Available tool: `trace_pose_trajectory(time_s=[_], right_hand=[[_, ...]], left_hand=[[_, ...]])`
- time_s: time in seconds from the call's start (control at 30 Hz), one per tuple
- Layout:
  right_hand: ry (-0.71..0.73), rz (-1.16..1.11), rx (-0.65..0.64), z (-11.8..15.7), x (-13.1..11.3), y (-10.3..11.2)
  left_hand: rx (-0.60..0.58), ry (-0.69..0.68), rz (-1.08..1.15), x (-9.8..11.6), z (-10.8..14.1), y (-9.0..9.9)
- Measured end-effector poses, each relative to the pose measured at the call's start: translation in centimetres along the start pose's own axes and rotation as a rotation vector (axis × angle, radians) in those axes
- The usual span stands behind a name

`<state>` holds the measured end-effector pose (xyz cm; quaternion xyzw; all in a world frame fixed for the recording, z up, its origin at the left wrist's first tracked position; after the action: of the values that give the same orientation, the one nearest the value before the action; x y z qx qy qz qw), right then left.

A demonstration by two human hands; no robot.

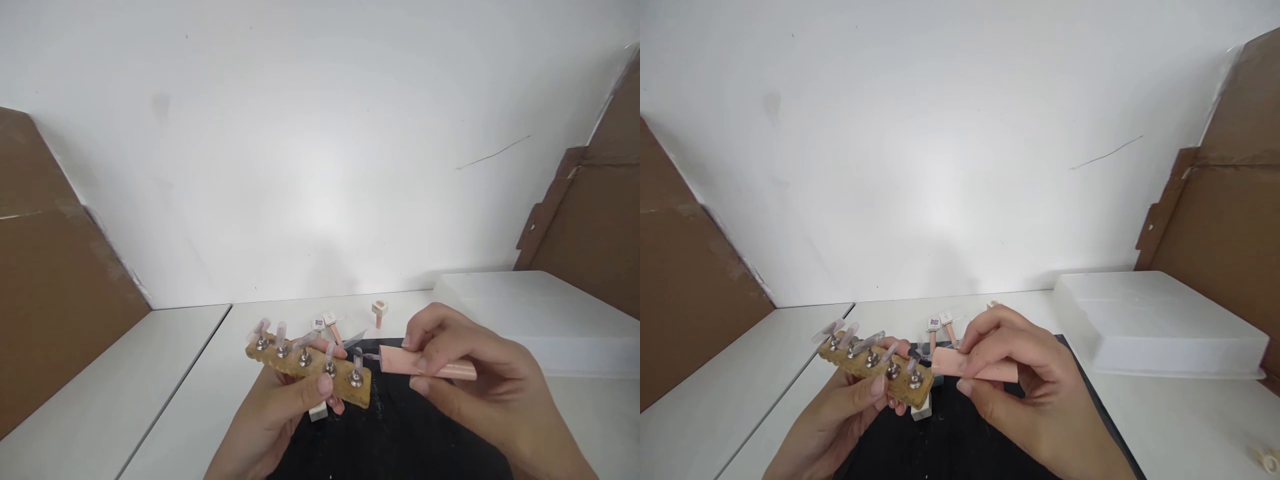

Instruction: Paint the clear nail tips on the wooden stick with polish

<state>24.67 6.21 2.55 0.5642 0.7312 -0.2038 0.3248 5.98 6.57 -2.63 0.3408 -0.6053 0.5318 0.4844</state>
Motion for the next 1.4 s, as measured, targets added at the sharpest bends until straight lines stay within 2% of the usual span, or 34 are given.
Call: trace_pose_trajectory(time_s=[0.1,0.27,0.47,0.67,0.8,0.9,0.97,1.07,1.17,1.3,1.4], right_hand=[[-0.008,0.002,0.009,0.0,0.0,0.1],[0.038,0.053,-0.009,0.0,-0.4,-0.2],[0.084,0.093,0.011,0.1,-0.7,-0.6],[0.136,0.109,0.043,0.4,-0.9,-0.7],[0.075,0.056,0.124,0.3,-0.3,-0.1],[-0.034,-0.049,0.244,0.3,0.7,0.9],[-0.115,-0.125,0.274,0.4,1.4,1.2],[-0.175,-0.220,0.239,0.4,1.7,1.1],[-0.153,-0.242,0.175,0.3,1.5,0.7],[-0.096,-0.181,0.108,0.0,1.2,0.4],[-0.060,-0.113,0.092,0.0,1.0,0.5]], left_hand=[[0.031,0.012,-0.019,-0.1,0.2,0.1],[-0.022,0.001,0.008,-0.3,-0.1,0.0],[0.014,0.009,0.043,-0.5,-0.2,0.5],[0.027,0.036,0.001,-0.1,0.3,0.1],[0.034,0.003,-0.048,0.4,0.4,-0.1],[0.065,-0.024,-0.112,0.5,0.3,0.3],[0.100,-0.022,-0.157,0.4,0.2,0.8],[0.109,-0.018,-0.223,0.3,0.1,1.2],[0.084,-0.004,-0.283,0.0,-0.2,1.5],[0.017,0.025,-0.332,-0.6,-0.6,1.9],[0.017,0.025,-0.372,-0.8,-0.7,2.3]])
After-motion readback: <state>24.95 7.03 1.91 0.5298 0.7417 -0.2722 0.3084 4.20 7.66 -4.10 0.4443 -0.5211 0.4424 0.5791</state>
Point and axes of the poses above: each hand's wrist, its own z-axis away from the middle knuckle, its own y-axis out of the back of the hand, x = y × z, the point moved 7 cm from there along -z, towards the middle knuckle, and after that the axes turned 5 degrees about -z, right-handed, at the moved point
